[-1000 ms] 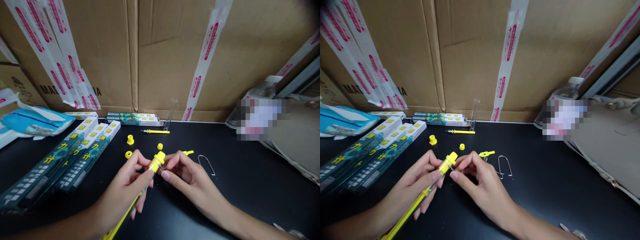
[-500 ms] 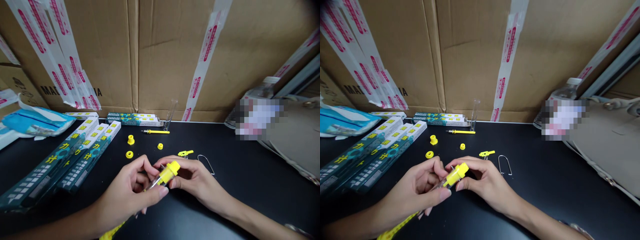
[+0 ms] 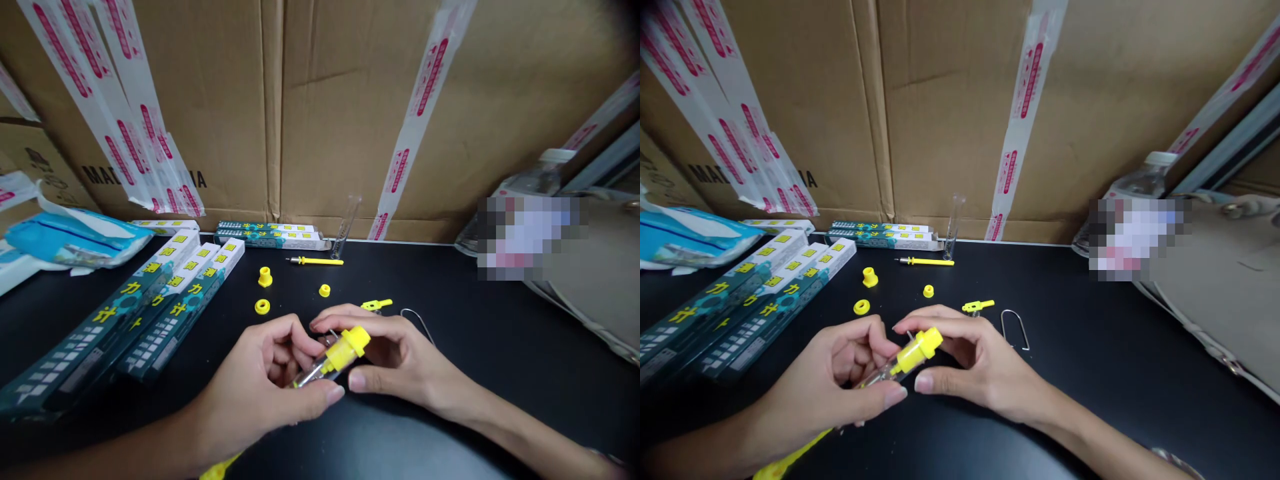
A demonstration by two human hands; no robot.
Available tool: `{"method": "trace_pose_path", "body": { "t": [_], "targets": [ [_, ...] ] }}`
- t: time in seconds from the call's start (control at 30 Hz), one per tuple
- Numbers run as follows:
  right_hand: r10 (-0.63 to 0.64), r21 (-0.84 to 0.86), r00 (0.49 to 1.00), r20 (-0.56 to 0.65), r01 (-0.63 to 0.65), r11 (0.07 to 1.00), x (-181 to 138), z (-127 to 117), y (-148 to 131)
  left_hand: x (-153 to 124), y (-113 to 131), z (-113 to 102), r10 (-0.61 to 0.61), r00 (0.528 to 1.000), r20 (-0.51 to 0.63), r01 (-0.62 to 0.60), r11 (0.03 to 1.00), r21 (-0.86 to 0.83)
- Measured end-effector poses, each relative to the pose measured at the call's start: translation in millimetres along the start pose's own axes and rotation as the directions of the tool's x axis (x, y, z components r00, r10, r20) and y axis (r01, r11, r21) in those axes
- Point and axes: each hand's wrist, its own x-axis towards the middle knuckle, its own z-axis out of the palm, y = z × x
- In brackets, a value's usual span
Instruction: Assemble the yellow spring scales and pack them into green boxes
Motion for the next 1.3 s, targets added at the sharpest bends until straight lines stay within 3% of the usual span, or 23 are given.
{"method": "trace_pose_path", "body": {
  "t": [0.1,0.17,0.23,0.37,0.47,0.6,0.97,1.1,1.3],
  "targets": [
    [0.011,0.014,0.998,0.069,-0.012,1.000,-3.5,-3.9,-3.1,-1.8,5.0,-4.4,0.127,0.991,-0.044,-0.103,0.929,0.355],
    [-0.022,-0.053,0.997,0.069,0.025,0.998,-6.4,-5.8,-7.6,-4.6,8.1,-8.2,0.285,0.958,0.015,-0.238,0.770,0.593],
    [-0.055,-0.185,0.997,0.055,0.064,0.981,-8.2,-8.0,-12.4,-7.3,8.4,-11.7,0.425,0.897,0.117,-0.361,0.556,0.748],
    [-0.226,-0.536,0.969,0.097,0.242,0.809,-8.0,-15.3,-15.9,-8.0,0.4,-15.4,0.571,0.776,0.267,-0.438,0.183,0.880],
    [-0.316,-0.655,0.927,0.202,0.368,0.660,-7.4,-21.0,-12.6,-5.5,-6.2,-15.2,0.611,0.733,0.298,-0.423,0.066,0.904],
    [-0.328,-0.646,0.924,0.199,0.375,0.665,-7.4,-22.6,-7.9,-4.0,-8.9,-13.3,0.626,0.714,0.313,-0.421,0.028,0.907],
    [-0.298,-0.598,0.954,-0.003,0.237,0.766,-10.0,-4.0,-3.9,-7.4,-12.5,-17.6,0.597,0.734,0.325,-0.459,0.084,0.884],
    [-0.282,-0.602,0.956,-0.077,0.181,0.777,-13.5,3.6,0.7,-8.2,-13.6,-16.2,0.563,0.762,0.320,-0.455,0.114,0.883],
    [-0.211,-0.573,0.967,-0.143,0.093,0.814,-16.0,10.7,2.4,-12.0,-14.0,-13.5,0.530,0.772,0.351,-0.438,0.044,0.898]
  ]
}}
